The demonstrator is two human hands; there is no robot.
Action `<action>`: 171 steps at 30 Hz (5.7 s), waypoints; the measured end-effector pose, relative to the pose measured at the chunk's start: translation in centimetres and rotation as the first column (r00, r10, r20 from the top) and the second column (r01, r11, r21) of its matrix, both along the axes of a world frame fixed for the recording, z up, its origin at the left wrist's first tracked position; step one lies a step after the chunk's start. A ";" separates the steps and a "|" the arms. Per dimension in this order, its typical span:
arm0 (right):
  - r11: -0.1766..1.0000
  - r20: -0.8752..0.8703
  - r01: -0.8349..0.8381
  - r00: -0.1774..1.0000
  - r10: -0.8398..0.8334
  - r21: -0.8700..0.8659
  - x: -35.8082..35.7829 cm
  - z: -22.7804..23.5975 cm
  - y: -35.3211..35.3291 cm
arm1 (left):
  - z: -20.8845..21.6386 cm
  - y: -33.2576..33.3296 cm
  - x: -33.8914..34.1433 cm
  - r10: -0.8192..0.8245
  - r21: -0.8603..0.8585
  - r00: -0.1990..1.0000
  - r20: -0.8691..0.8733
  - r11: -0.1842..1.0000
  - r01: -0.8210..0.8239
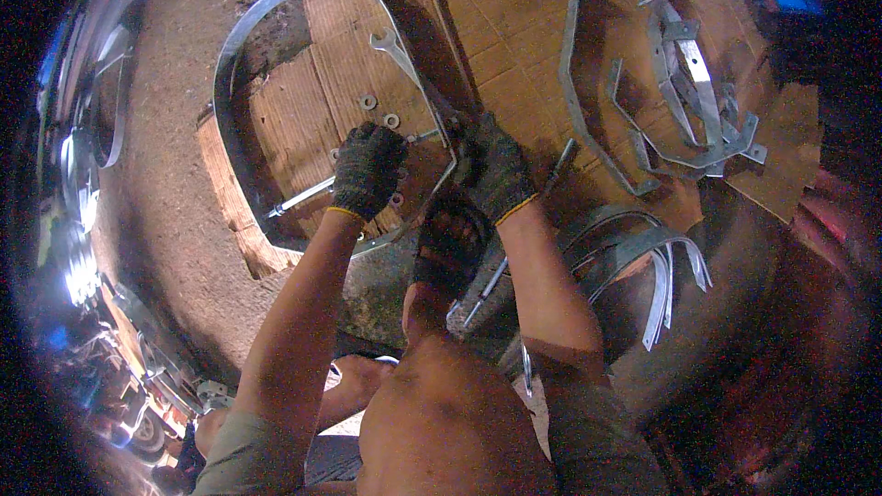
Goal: The person sits on the floor and assembles a metal frame by inserting a metal rod into a curved metal piece. They use a wrench to tighten nuts onto the rod, securing the components together. The person handles washers and nuts from a pile on the floor, repeatedly adjusting the rod and tightening the fasteners.
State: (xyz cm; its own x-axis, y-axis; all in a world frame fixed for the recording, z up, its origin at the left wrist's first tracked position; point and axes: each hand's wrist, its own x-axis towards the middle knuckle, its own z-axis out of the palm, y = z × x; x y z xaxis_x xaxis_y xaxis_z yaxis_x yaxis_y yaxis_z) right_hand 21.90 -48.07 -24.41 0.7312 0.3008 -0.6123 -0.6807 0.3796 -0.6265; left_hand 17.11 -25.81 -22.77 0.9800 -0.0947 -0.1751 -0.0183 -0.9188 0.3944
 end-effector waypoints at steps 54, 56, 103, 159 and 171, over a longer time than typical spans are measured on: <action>0.859 0.332 0.053 0.933 0.139 -0.510 -1.4 5.8 2.4 | 1.0 -0.9 -1.1 0.410 -0.406 0.875 0.260 0.868 -0.286; 0.736 0.516 0.041 0.739 0.433 -0.676 -3.1 6.7 3.1 | 3.6 -2.9 -3.1 0.653 -0.829 0.747 -0.125 0.345 -0.440; 0.383 0.415 -0.338 -0.024 0.910 -0.860 -7.6 8.4 14.4 | 6.9 2.2 -15.9 0.115 -0.416 0.534 -0.838 -0.768 -0.487; 0.322 0.387 -0.347 -0.134 0.912 -0.881 -6.2 1.3 26.4 | -2.2 18.1 -20.4 0.750 -0.661 0.153 -0.643 -0.443 -0.606; 0.240 0.303 -0.372 -0.119 0.946 -0.897 -6.2 2.4 26.4 | -3.2 19.3 -21.8 0.694 -0.726 0.379 -0.612 -0.302 -0.618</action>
